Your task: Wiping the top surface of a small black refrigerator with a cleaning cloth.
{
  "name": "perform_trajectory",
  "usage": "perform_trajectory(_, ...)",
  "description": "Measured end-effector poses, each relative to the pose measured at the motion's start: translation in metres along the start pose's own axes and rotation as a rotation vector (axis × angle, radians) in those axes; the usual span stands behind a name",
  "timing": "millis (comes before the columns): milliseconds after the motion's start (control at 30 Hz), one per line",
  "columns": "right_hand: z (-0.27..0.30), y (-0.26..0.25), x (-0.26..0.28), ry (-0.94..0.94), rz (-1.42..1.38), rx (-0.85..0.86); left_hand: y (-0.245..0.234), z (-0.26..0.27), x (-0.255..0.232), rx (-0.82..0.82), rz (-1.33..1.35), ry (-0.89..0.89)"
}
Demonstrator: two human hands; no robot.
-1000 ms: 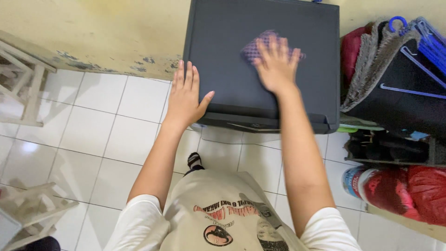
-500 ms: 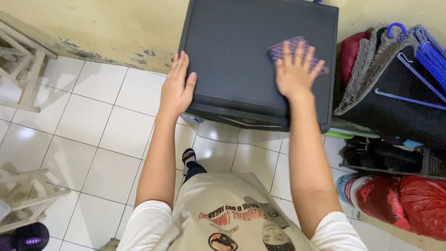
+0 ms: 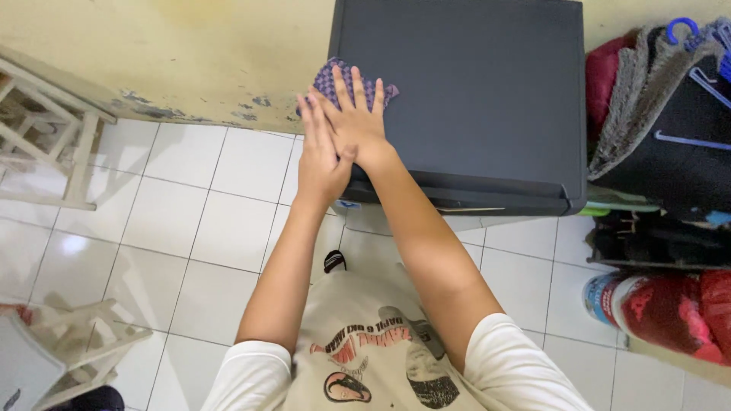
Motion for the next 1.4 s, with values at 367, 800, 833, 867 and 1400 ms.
perform_trajectory(367,0.071,0.013,-0.132,0.309,-0.035,-0.014,0.001,-0.002,-0.016,0.066,-0.055,-0.081)
perform_trajectory(800,0.219,0.009,-0.325,0.751,-0.126,-0.016,0.006,0.012,0.024,-0.058,0.180,-0.181)
perform_trajectory(833,0.216,0.012,-0.325,0.744,-0.122,-0.016,0.007,0.012,0.026,-0.065,0.181,-0.183)
perform_trajectory(867,0.213,0.015,-0.325,0.736,-0.098,-0.022,0.008,0.012,0.028,-0.053,0.238,-0.177)
perform_trajectory(1400,0.077,0.012,-0.090,0.179,0.010,-0.032,0.024,0.013,0.071,0.007,0.713,-0.094)
Point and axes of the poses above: each hand's wrist, its own z-axis away from the middle knuckle, its own y-axis out of the palm, x = y × z, the point moved 8 cm from there along -z, towards the middle knuckle, and after that the axes turned 10 degrees about z, right-handed, at the moved point
